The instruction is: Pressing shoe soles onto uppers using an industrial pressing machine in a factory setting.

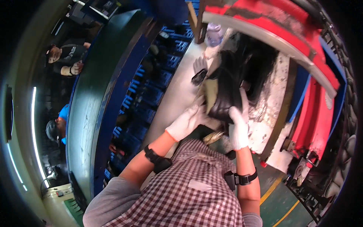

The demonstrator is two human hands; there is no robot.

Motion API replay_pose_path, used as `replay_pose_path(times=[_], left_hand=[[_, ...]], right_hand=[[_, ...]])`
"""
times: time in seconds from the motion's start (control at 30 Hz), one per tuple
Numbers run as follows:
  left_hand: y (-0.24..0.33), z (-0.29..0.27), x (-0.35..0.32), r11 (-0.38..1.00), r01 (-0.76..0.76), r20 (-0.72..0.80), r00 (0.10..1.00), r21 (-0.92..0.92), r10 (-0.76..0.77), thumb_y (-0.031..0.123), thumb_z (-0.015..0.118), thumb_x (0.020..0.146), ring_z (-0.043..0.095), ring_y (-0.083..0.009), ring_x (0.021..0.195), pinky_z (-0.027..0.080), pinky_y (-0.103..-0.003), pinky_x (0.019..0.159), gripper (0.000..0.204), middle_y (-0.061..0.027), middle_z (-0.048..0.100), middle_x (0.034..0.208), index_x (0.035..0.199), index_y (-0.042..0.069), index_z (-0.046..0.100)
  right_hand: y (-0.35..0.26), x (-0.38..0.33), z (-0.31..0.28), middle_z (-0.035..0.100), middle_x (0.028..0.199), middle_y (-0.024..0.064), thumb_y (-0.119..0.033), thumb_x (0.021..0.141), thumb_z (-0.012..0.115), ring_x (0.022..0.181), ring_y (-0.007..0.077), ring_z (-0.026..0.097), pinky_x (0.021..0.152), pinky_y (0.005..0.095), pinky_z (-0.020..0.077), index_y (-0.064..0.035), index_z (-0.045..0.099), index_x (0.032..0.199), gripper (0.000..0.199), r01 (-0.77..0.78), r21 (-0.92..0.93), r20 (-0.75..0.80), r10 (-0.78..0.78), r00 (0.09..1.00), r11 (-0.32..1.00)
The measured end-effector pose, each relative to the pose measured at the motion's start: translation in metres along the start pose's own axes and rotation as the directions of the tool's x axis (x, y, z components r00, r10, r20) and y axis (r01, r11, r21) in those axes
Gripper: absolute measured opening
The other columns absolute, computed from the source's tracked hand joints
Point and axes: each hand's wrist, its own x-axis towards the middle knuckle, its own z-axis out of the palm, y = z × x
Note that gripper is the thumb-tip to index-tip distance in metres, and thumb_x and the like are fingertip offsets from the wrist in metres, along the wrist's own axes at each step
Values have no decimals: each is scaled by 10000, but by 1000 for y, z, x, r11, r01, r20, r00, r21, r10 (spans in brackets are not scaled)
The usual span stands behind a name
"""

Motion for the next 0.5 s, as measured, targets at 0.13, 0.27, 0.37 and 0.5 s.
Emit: replay_pose_path(times=[0.13,0.27,0.37,0.5], left_hand=[[-2,-12,-19,842,73,-221,950,-534,-222,372,596,967,625,-298,1232,465,-499,1129,530,-135,648,1354,1408,78,574],[8,-63,-52,914,-81,-414,905,-398,-99,486,628,850,638,-315,1138,491,-481,1065,603,-107,676,1254,1338,131,618],[33,-103,-44,978,-136,-743,668,-158,-27,478,655,815,529,-356,1331,350,-698,1112,622,-75,572,1406,1379,239,546],[59,-247,-17,999,-22,-836,549,-24,-8,430,703,795,539,-341,1246,397,-651,1051,614,-74,573,1354,1357,247,538]], right_hand=[[23,-30,14,353,1647,181,-267,984,656,1539,284,308,1260,383,215,6,233,1633,821,-113,-366,292,230,928,924],[18,-26,-4,507,1492,245,-321,946,682,1439,458,405,1217,525,291,-88,514,1513,635,353,-877,391,55,919,326],[28,-21,-36,635,1330,180,-245,902,722,1337,424,508,1149,543,368,-95,609,1383,516,315,-949,309,-183,933,6],[38,-26,-38,685,1193,135,-159,868,740,1205,374,593,1052,515,446,-104,670,1254,397,287,-945,318,-234,919,-157]])
